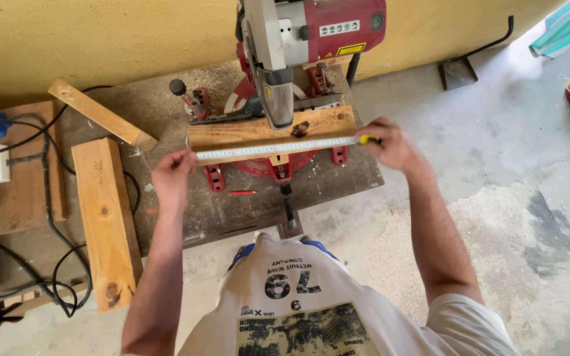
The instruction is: The person measures and marks wooden planks with a tape measure and pencil, then uses a miter saw to cut them into smaller pieces. The person repeats this process for multiple planks, placing the cut pieces aside on the workbench.
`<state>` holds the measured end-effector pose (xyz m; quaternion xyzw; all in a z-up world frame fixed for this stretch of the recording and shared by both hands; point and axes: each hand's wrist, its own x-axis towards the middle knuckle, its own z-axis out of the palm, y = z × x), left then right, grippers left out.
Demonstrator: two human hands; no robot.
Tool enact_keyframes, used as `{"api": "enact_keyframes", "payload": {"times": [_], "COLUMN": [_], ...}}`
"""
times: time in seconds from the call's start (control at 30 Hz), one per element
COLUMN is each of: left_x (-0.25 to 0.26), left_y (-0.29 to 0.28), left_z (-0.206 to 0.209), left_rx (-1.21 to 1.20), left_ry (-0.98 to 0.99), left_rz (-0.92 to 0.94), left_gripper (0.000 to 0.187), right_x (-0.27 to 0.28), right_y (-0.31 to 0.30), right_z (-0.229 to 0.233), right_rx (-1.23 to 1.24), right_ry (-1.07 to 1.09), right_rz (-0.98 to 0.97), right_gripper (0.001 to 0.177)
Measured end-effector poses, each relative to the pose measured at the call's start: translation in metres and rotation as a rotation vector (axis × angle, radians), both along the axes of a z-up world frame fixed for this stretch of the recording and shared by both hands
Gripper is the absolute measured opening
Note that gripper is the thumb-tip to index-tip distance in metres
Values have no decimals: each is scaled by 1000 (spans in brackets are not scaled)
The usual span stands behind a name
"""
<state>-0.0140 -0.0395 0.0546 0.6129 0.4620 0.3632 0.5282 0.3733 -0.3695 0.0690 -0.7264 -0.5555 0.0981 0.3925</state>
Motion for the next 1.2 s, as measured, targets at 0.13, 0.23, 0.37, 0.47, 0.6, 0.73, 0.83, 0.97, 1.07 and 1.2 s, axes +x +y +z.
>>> {"api": "enact_keyframes", "payload": {"times": [0.13,0.23,0.37,0.47,0.6,0.73,0.83,0.97,1.07,1.2], "left_x": [8,23,46,54,65,84,96,108,111,87], "left_y": [-78,-114,-132,-137,-118,-92,-89,-88,-83,-85], "left_z": [47,11,-49,-41,-14,-22,-37,-51,-69,-72], "left_rx": [-76,-200,-277,-381,-814,-943,-955,-900,-879,-861], "left_ry": [105,108,222,163,-234,-357,-424,-493,-526,-639], "left_rz": [-143,-329,-512,-480,-201,-81,-22,71,122,189], "left_gripper": [16,21,27,30,30,51,70,77,61,42], "right_x": [-85,-132,-175,-180,-156,-121,-94,-63,-52,-72], "right_y": [12,19,21,15,-11,-16,-13,-6,-5,-13], "right_z": [19,9,-13,-34,-45,-32,-21,-29,-39,-41], "right_rx": [119,135,-222,-193,-108,7,162,268,260,227], "right_ry": [57,-88,276,364,542,848,952,1030,1045,1041], "right_rz": [132,292,99,-9,-76,-531,-650,-664,-609,-532], "right_gripper": [36,37,34,31,36,30,34,30,29,31]}}
